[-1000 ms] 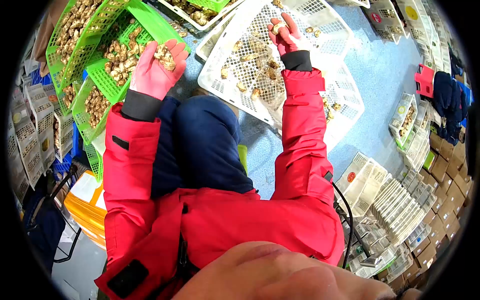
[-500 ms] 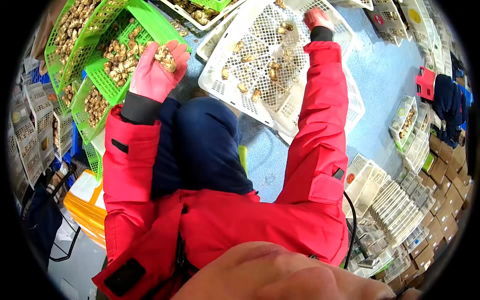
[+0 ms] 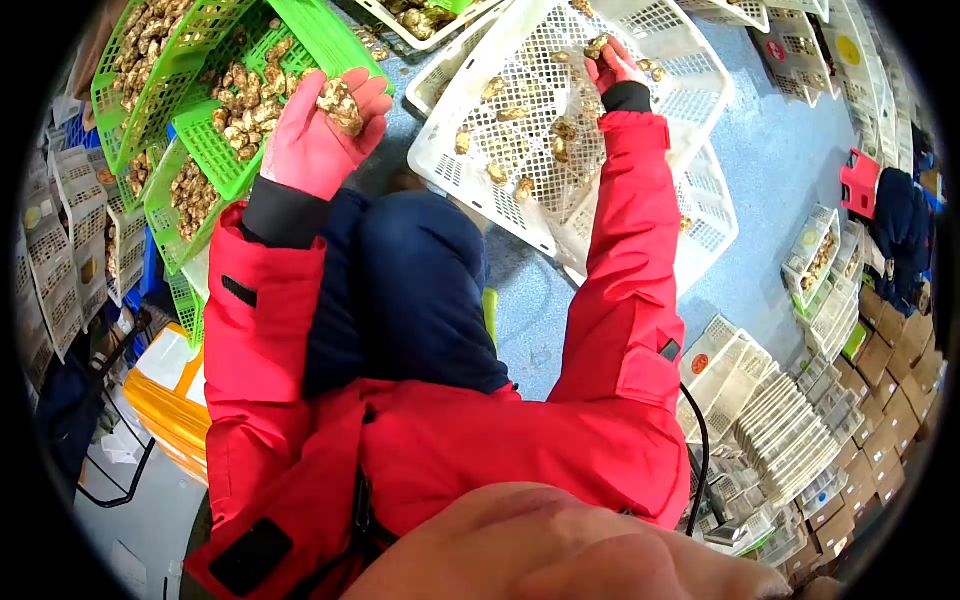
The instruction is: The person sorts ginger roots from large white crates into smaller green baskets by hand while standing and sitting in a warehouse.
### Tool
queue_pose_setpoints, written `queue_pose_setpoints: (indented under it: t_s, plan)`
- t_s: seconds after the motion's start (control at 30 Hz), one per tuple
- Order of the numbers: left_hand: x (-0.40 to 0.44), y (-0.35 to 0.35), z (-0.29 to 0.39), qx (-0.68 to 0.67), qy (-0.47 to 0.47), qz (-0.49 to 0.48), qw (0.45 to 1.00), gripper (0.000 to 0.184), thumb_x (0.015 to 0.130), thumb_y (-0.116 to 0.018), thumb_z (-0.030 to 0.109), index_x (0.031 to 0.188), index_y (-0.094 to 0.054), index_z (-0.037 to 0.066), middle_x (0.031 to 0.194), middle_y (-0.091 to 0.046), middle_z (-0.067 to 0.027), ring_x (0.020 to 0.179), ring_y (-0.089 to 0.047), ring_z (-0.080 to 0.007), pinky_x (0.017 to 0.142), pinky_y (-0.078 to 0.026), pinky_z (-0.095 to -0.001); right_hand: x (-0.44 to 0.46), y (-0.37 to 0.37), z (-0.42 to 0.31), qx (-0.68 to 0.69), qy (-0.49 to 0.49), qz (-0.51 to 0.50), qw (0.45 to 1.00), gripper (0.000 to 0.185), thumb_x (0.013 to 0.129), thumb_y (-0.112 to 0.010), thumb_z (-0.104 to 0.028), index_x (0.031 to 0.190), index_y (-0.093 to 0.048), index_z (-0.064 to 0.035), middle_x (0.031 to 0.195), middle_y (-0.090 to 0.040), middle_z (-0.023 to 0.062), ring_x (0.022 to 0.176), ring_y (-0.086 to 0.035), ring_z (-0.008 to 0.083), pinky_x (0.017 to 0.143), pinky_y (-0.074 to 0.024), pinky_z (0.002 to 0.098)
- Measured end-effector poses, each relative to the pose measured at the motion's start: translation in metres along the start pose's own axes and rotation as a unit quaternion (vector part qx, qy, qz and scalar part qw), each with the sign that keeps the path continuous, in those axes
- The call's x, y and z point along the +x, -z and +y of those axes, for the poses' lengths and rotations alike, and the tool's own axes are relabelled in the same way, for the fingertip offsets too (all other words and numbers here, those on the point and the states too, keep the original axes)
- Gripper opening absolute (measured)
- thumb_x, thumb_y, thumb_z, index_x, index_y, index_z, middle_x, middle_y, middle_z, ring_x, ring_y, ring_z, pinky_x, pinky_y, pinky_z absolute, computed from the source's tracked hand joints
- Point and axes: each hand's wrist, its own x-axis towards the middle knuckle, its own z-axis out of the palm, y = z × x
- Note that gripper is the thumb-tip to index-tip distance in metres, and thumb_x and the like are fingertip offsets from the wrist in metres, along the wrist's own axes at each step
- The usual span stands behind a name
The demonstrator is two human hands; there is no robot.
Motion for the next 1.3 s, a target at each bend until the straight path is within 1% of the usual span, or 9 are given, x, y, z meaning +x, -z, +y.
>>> queue_pose_setpoints:
  t_s: [0.3, 0.53, 0.57, 0.63, 0.67, 0.93, 1.1, 1.13, 1.3]
  plan:
    - [-0.001, 0.001, -0.001, 0.005, -0.002, -0.024, 1.000, 0.049, 0.089, -0.044, 0.031, 0.123, -0.034, -0.002, 0.123, -0.043, -0.0187, 0.106, -0.048, -0.0300, 0.083, -0.044, -0.0383, -0.058, -0.094, -0.023, 0.071, 0.009, -0.229, 0.971, 0.051, 0.082, -0.057, -0.013, 0.127, -0.034, -0.0065, 0.114, -0.048, 0.0167, 0.105, -0.050, 0.0279, 0.090, -0.0427, 0.0377]
    - [0.010, 0.015, -0.003, -0.239, 0.110, -0.120, 0.957, 0.042, 0.089, -0.046, 0.028, 0.115, -0.040, -0.004, 0.115, -0.047, -0.0193, 0.102, -0.048, -0.0307, 0.086, -0.042, -0.0390, -0.071, -0.113, -0.026, 0.010, -0.025, -0.249, 0.968, 0.054, 0.080, -0.059, -0.010, 0.127, -0.033, -0.0035, 0.112, -0.048, 0.0160, 0.101, -0.051, 0.0272, 0.088, -0.0429, 0.0372]
    - [0.010, 0.022, -0.003, -0.057, 0.040, -0.069, 0.995, 0.040, 0.089, -0.046, 0.027, 0.114, -0.041, -0.003, 0.114, -0.047, -0.0196, 0.102, -0.048, -0.0298, 0.087, -0.041, -0.0392, -0.069, -0.113, -0.025, 0.020, -0.037, -0.248, 0.968, 0.053, 0.080, -0.059, -0.011, 0.126, -0.034, -0.0029, 0.111, -0.049, 0.0154, 0.100, -0.051, 0.0264, 0.086, -0.0439, 0.0366]
    - [0.007, 0.012, -0.002, -0.231, 0.120, -0.111, 0.959, 0.039, 0.088, -0.048, 0.027, 0.112, -0.044, -0.003, 0.110, -0.051, -0.0185, 0.096, -0.052, -0.0304, 0.084, -0.043, -0.0393, -0.069, -0.117, -0.021, -0.025, -0.054, -0.237, 0.970, 0.053, 0.079, -0.061, -0.013, 0.124, -0.035, -0.0015, 0.108, -0.051, 0.0142, 0.096, -0.053, 0.0250, 0.082, -0.0460, 0.0353]
    - [-0.002, -0.002, -0.001, 0.031, 0.018, 0.042, 0.998, 0.039, 0.087, -0.049, 0.026, 0.111, -0.044, -0.004, 0.109, -0.052, -0.0182, 0.094, -0.053, -0.0302, 0.082, -0.044, -0.0402, -0.070, -0.122, -0.022, -0.083, -0.058, -0.223, 0.969, 0.053, 0.079, -0.062, -0.013, 0.123, -0.036, -0.0006, 0.105, -0.053, 0.0137, 0.094, -0.054, 0.0245, 0.081, -0.0471, 0.0345]
    - [-0.001, 0.001, 0.000, 0.002, 0.002, 0.017, 1.000, 0.039, 0.091, -0.041, 0.029, 0.113, -0.044, -0.003, 0.117, -0.049, -0.0201, 0.104, -0.050, -0.0290, 0.085, -0.042, -0.0403, -0.095, -0.140, -0.013, -0.126, -0.063, -0.201, 0.969, 0.037, 0.083, -0.057, -0.016, 0.112, -0.044, 0.0039, 0.096, -0.056, 0.0174, 0.075, -0.055, 0.0212, 0.064, -0.0436, 0.0288]
    - [0.002, 0.005, 0.000, -0.036, 0.016, 0.025, 0.999, 0.038, 0.089, -0.045, 0.026, 0.113, -0.043, -0.005, 0.113, -0.050, -0.0197, 0.105, -0.047, -0.0300, 0.090, -0.038, -0.0405, -0.101, -0.137, 0.013, -0.061, -0.183, -0.183, 0.964, 0.041, 0.083, -0.054, -0.012, 0.120, -0.040, -0.0012, 0.104, -0.053, 0.0171, 0.093, -0.055, 0.0271, 0.081, -0.0461, 0.0335]
    - [0.008, 0.020, 0.001, -0.275, 0.115, -0.096, 0.950, 0.037, 0.089, -0.046, 0.025, 0.110, -0.044, -0.004, 0.110, -0.050, -0.0203, 0.101, -0.048, -0.0307, 0.089, -0.039, -0.0411, -0.097, -0.137, 0.019, -0.061, -0.160, -0.206, 0.964, 0.051, 0.083, -0.058, -0.021, 0.124, -0.034, -0.0017, 0.112, -0.050, 0.0177, 0.098, -0.054, 0.0252, 0.084, -0.0465, 0.0355]
    - [-0.002, 0.018, 0.005, -0.101, 0.013, -0.044, 0.994, 0.036, 0.089, -0.047, 0.026, 0.109, -0.044, -0.004, 0.112, -0.048, -0.0219, 0.099, -0.049, -0.0310, 0.082, -0.043, -0.0406, -0.116, -0.173, 0.007, 0.086, -0.143, -0.265, 0.950, 0.067, 0.082, -0.045, -0.053, 0.127, -0.030, -0.0051, 0.119, -0.046, 0.0180, 0.103, -0.052, 0.0274, 0.087, -0.0449, 0.0388]
